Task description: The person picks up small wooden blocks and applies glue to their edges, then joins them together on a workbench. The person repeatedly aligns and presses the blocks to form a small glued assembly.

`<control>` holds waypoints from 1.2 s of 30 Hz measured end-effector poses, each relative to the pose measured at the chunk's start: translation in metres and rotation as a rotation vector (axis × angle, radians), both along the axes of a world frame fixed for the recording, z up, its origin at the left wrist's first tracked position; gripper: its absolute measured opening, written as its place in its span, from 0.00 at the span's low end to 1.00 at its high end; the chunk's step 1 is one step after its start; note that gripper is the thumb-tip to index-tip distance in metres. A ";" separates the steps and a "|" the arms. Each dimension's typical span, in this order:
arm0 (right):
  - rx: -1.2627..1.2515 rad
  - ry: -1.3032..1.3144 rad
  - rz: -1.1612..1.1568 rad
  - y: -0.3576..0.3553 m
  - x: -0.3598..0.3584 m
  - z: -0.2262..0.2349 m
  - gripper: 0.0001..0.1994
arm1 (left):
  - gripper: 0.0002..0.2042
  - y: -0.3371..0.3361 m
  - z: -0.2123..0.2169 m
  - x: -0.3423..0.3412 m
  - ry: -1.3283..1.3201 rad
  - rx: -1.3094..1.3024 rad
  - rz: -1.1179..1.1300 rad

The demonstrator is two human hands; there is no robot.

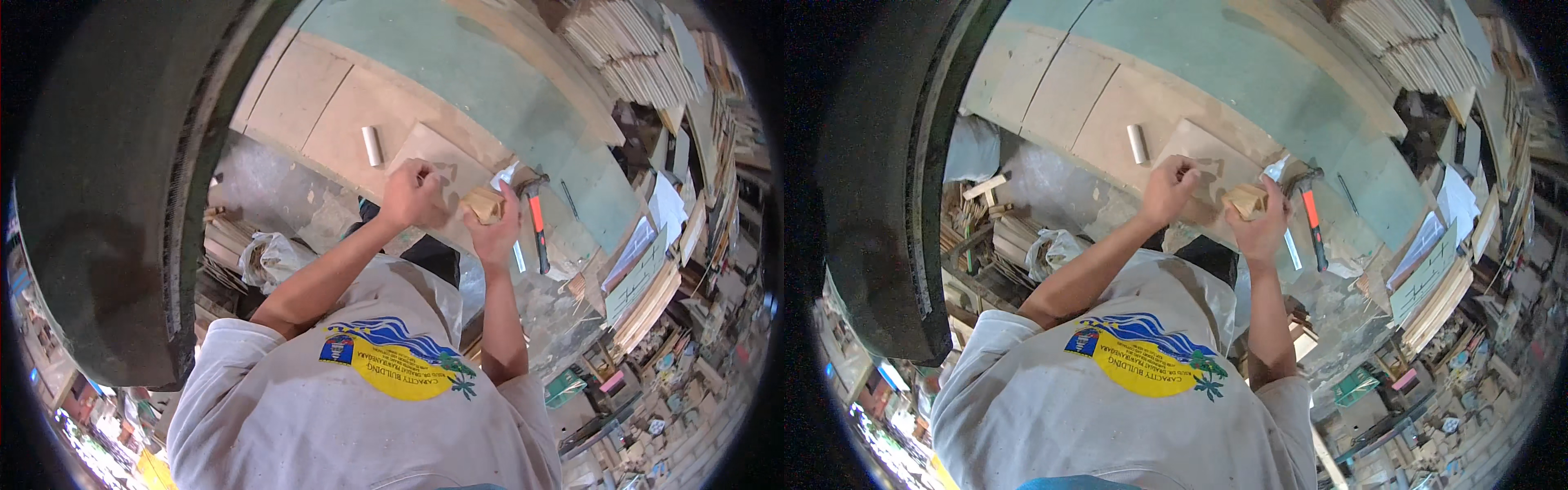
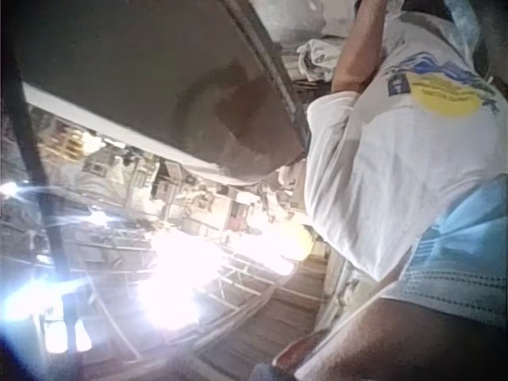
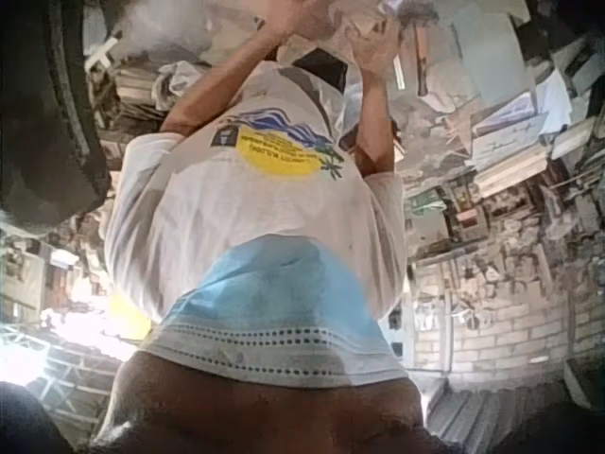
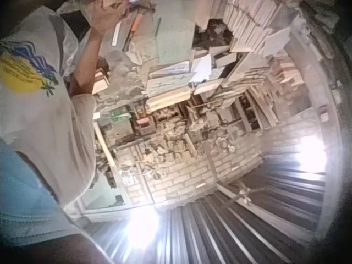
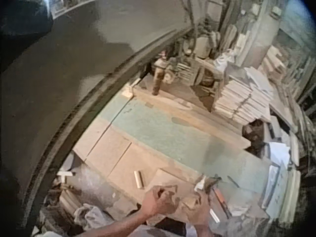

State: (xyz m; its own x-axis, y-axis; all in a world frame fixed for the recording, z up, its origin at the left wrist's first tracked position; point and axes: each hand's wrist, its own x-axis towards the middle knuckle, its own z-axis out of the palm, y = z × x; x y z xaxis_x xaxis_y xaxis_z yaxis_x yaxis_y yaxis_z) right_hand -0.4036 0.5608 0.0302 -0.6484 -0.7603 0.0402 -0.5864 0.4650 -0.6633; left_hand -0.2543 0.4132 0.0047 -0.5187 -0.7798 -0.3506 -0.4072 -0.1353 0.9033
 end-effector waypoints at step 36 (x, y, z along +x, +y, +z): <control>-1.058 -0.489 0.018 0.021 0.050 0.137 0.49 | 0.08 -0.039 0.243 0.050 0.517 -0.312 -0.535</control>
State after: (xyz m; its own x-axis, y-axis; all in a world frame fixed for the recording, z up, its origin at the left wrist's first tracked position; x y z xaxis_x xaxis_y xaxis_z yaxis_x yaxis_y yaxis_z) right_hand -0.3532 0.5813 0.1670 -0.7595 -0.5062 0.4085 -0.1613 -0.4618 -0.8722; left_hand -0.2043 0.3743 0.2479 -0.8865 -0.4020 0.2292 0.1349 0.2493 0.9590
